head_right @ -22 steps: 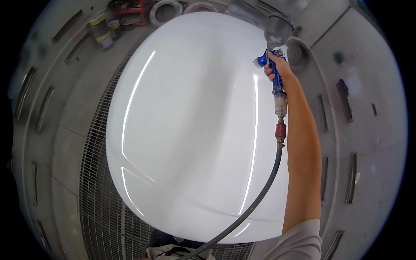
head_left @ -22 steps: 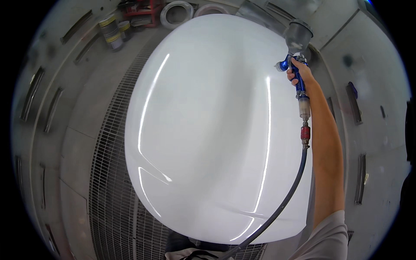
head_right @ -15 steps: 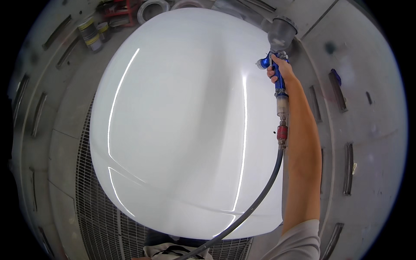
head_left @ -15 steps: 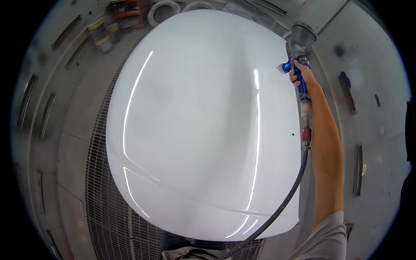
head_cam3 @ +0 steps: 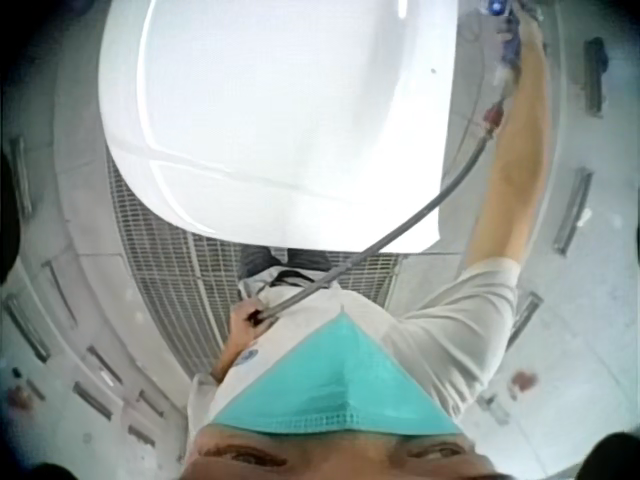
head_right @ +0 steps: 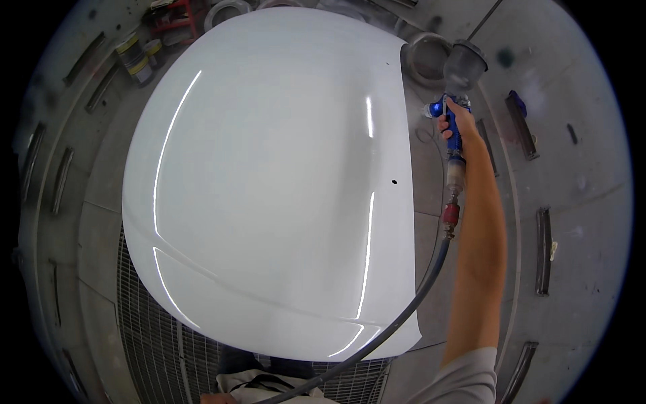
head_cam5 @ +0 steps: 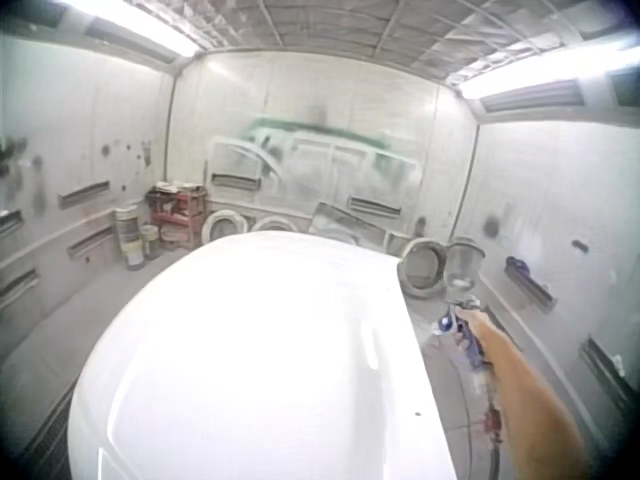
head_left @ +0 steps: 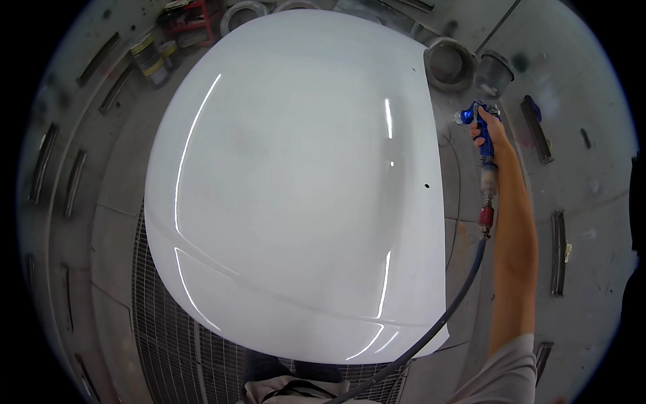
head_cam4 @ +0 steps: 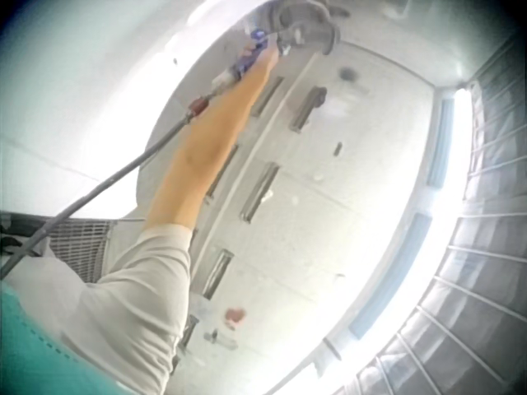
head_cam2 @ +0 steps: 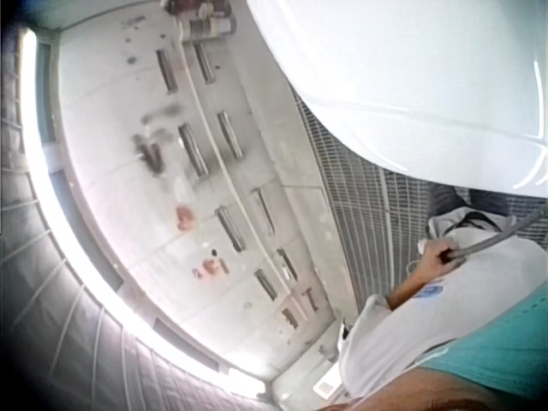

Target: The person uses a spray gun to apply white paint to a car bumper and a car hood inside a paint booth. They systematically cover the surfaces with even strokes, moving around the parts to ensure full coverage.

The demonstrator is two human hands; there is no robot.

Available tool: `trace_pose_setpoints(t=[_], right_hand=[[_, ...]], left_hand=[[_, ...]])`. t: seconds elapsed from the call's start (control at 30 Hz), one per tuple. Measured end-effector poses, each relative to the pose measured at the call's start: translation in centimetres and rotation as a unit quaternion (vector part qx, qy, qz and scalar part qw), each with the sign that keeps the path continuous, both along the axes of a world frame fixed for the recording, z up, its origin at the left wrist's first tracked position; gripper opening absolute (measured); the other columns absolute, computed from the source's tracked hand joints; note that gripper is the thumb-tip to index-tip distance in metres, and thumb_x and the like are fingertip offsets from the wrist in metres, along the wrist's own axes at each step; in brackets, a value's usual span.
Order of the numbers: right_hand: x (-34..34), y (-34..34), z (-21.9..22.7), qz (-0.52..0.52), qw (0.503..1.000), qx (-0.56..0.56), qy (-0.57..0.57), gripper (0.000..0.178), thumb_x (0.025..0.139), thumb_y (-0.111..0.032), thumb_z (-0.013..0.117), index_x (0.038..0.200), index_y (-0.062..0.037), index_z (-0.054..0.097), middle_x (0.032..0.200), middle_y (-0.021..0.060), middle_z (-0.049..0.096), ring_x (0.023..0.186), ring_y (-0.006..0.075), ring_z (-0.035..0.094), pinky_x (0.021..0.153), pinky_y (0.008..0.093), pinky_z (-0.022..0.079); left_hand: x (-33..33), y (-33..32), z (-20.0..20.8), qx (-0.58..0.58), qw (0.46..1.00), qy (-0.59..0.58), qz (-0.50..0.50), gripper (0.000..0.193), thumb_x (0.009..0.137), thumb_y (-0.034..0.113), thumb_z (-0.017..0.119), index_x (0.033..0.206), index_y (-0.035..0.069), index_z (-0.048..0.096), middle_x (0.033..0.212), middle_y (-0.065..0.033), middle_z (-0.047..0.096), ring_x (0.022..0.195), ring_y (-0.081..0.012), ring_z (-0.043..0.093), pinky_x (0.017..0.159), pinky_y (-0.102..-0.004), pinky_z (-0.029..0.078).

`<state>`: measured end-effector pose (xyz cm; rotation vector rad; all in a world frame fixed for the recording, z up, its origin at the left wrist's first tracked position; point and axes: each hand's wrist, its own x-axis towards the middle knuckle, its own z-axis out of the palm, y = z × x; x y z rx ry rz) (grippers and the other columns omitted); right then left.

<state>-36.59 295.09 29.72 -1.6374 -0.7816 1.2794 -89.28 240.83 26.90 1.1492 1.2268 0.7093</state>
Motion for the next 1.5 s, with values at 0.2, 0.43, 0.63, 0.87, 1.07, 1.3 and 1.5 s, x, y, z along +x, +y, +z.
trace_pose_setpoints(t=[0.2,0.43,0.63,0.87,1.07,1.3,1.5], right_hand=[[3.4,-0.3,-0.8,-0.050,0.998,-0.018,-0.035,0.035,0.092,-0.037,0.061,0.090,-0.0030,0.053,0.069,0.0067,0.058,0.058,0.0163,0.059,0.038,0.0227,0.040],[-2.8,-4.7,3.2,-0.043,0.993,0.004,-0.106,0.040,0.093,-0.038,0.057,0.107,-0.0005,0.060,0.083,0.0084,0.068,0.069,0.0188,0.066,0.045,0.0265,0.048],[-10.4,-14.4,7.3,-0.033,0.992,0.032,-0.114,0.038,0.090,-0.037,0.060,0.109,-0.0045,0.063,0.093,0.0072,0.070,0.079,0.0146,0.065,0.045,0.0260,0.047],[-15.8,-32.0,7.0,-0.079,0.989,0.120,-0.037,0.065,0.074,-0.046,0.072,0.115,0.0024,0.059,0.095,0.0184,0.066,0.079,0.0197,0.064,0.037,0.0247,0.048],[-27.1,-43.2,6.3,0.003,0.966,0.169,0.198,0.089,0.075,-0.030,0.075,0.144,-0.0003,0.028,0.096,0.0231,0.056,0.094,0.0428,0.062,0.048,0.0405,0.062],[-45.9,-50.2,-1.4,0.213,0.912,0.058,0.345,0.079,0.073,-0.015,0.074,0.139,-0.0002,0.034,0.114,0.0204,0.056,0.103,0.0283,0.060,0.058,0.0288,0.059],[-63.8,-48.3,-2.5,0.317,0.893,-0.040,0.316,0.063,0.069,-0.015,0.080,0.123,0.0013,0.053,0.109,0.0129,0.062,0.093,0.0173,0.061,0.054,0.0256,0.054]], left_hand=[[0.0,1.9,-0.3,0.005,1.000,0.011,-0.010,0.027,0.075,0.015,0.076,0.069,0.004,0.052,0.055,-0.0070,0.042,0.045,-0.0170,0.040,0.045,-0.0313,0.035],[-4.5,6.1,0.3,-0.018,0.995,0.085,-0.043,0.025,0.071,0.010,0.074,0.065,0.004,0.051,0.058,-0.0079,0.045,0.049,-0.0182,0.042,0.048,-0.0312,0.037],[-10.5,7.9,-3.5,-0.152,0.973,0.144,-0.101,0.022,0.061,0.011,0.081,0.074,0.002,0.066,0.063,-0.0030,0.060,0.054,-0.0062,0.053,0.050,-0.0236,0.041],[-14.7,8.0,-5.6,-0.146,0.956,0.173,-0.185,0.021,0.066,0.013,0.080,0.076,0.002,0.065,0.065,-0.0049,0.061,0.056,-0.0091,0.055,0.052,-0.0256,0.044],[-21.1,3.6,-1.8,-0.166,0.940,0.143,-0.262,0.026,0.072,0.018,0.079,0.089,0.004,0.066,0.080,-0.0073,0.067,0.070,-0.0156,0.063,0.065,-0.0284,0.049],[-36.5,-12.0,-4.1,-0.144,0.968,0.156,-0.131,0.023,0.072,0.017,0.077,0.089,0.004,0.069,0.079,-0.0082,0.067,0.068,-0.0165,0.063,0.060,-0.0287,0.049],[-49.9,-18.4,-5.7,-0.174,0.966,0.187,-0.028,0.019,0.070,0.014,0.072,0.084,0.002,0.068,0.069,-0.0086,0.061,0.060,-0.0156,0.055,0.056,-0.0310,0.044]])
